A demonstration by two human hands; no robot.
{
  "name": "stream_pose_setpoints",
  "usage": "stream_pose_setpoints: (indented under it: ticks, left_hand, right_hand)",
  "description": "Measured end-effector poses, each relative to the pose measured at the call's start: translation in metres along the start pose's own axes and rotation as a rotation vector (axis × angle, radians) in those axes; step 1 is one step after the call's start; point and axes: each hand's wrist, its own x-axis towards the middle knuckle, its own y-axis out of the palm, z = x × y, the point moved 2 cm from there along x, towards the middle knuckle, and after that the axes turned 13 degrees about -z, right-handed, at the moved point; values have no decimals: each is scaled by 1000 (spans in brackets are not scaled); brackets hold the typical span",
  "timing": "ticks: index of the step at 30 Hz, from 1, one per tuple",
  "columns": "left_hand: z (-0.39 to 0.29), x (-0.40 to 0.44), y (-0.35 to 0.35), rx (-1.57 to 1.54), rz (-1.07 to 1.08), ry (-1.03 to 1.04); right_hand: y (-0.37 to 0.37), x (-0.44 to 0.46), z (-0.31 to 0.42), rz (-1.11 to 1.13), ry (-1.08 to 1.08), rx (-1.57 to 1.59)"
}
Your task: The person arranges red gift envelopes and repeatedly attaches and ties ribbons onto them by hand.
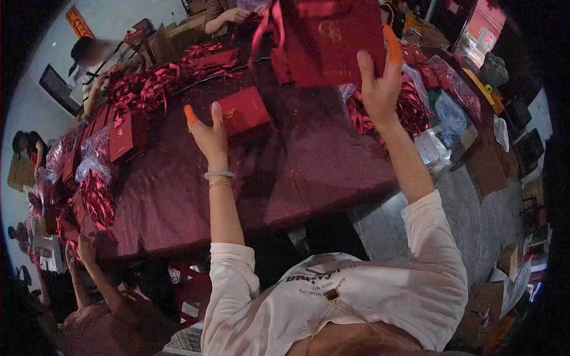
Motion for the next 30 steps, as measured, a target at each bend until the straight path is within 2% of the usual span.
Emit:
stream_pose_setpoints:
  ticks: [1, 3, 4, 7, 9, 10, 12, 13, 15, 18, 19, 20, 22, 25, 27, 30]
  left_hand:
    - [24, -1, 9, 9, -12, 66]
    - [37, -5, 11, 122, 160, -9]
    - [44, -10, 16, 92, 110, 52]
    - [47, -15, 18, 171, 315, -244]
    - [54, -23, 25, 2, 270, -119]
    - [48, -21, 21, 23, 314, -129]
    - [47, -23, 21, 12, 368, -206]
    - [37, -21, 16, 17, 384, -250]
    - [53, -27, 24, 11, 396, -202]
    - [51, -29, 24, 77, 365, -144]
    - [51, -30, 23, 73, 341, -127]
    - [50, -29, 23, 76, 347, -133]
    - [48, -28, 24, 67, 426, -200]
    - [48, -28, 23, 30, 374, -160]
    - [50, -28, 24, 42, 397, -181]
    - [48, -25, 23, 51, 415, -188]
  right_hand:
    - [22, 6, -13, -57, -14, -43]
    - [76, 12, -17, -2, 99, 159]
    - [105, 5, -32, -1, 111, 174]
    - [206, -56, -108, 276, 587, 61]
    - [248, -105, -124, 442, 756, -44]
    - [270, -141, -148, 452, 786, -105]
    - [275, -174, -148, 540, 851, -183]
    - [270, -181, -142, 549, 852, -173]
    - [259, -193, -133, 790, 695, -384]
    - [267, -227, -179, 930, 654, -514]
    - [267, -224, -176, 1074, 575, -643]
    - [270, -236, -188, 1082, 578, -647]
    - [275, -253, -207, 1026, 378, -606]
    - [246, -203, -120, 1095, 315, -584]
    - [255, -209, -125, 1056, 313, -655]
    - [259, -209, -121, 1131, 275, -657]
